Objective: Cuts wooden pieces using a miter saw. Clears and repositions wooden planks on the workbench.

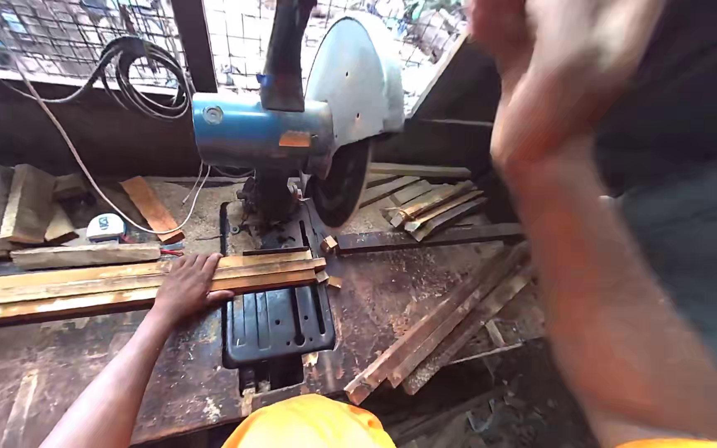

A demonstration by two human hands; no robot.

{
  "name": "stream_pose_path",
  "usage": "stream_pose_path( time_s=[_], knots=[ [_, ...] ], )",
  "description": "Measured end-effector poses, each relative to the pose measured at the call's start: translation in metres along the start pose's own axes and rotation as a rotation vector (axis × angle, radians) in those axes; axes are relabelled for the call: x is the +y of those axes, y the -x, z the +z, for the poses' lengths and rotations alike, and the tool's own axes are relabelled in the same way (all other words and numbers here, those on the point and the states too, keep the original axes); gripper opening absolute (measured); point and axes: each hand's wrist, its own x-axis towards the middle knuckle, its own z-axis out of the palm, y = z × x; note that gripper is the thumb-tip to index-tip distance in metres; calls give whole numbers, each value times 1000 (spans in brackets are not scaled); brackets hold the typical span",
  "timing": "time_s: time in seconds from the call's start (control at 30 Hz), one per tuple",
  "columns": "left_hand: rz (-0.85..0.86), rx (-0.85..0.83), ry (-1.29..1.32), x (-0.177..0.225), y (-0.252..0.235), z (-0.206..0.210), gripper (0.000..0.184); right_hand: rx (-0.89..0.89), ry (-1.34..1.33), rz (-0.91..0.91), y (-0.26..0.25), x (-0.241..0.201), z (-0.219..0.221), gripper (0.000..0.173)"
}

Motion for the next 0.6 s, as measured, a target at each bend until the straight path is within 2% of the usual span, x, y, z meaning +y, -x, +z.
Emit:
stream_pose_path(
  time_s=[0.03,0.07,0.13,0.17,0.23,0.3,0.37,0.47,0.53,0.6],
  knots=[
    [-9,-4,14,1,0,0,102,-33,49,23,31,39,-5,22],
    [-16,-11,19,2,1,-1,102,-128,111,122,72,83,-3,30],
    [-16,-24,20,1,0,-4,103,-431,175,402,163,168,20,57],
    [-15,-36,15,1,0,-4,104,-609,182,476,200,197,37,73],
    [-28,-55,1,3,-2,-6,105,-874,239,454,242,229,76,97],
    [-44,-84,-1,5,-4,-9,103,-1036,333,342,255,242,104,108],
    [-47,-103,-10,6,-5,-10,102,-1104,396,205,262,246,120,107],
    [-50,-125,-17,8,-6,-12,103,-1116,335,75,276,233,119,90],
    [-59,-135,-19,9,-7,-13,102,-1047,246,52,300,222,107,67],
    [-69,-144,-27,9,-8,-12,104,-922,220,41,333,214,91,55]
  ],
)
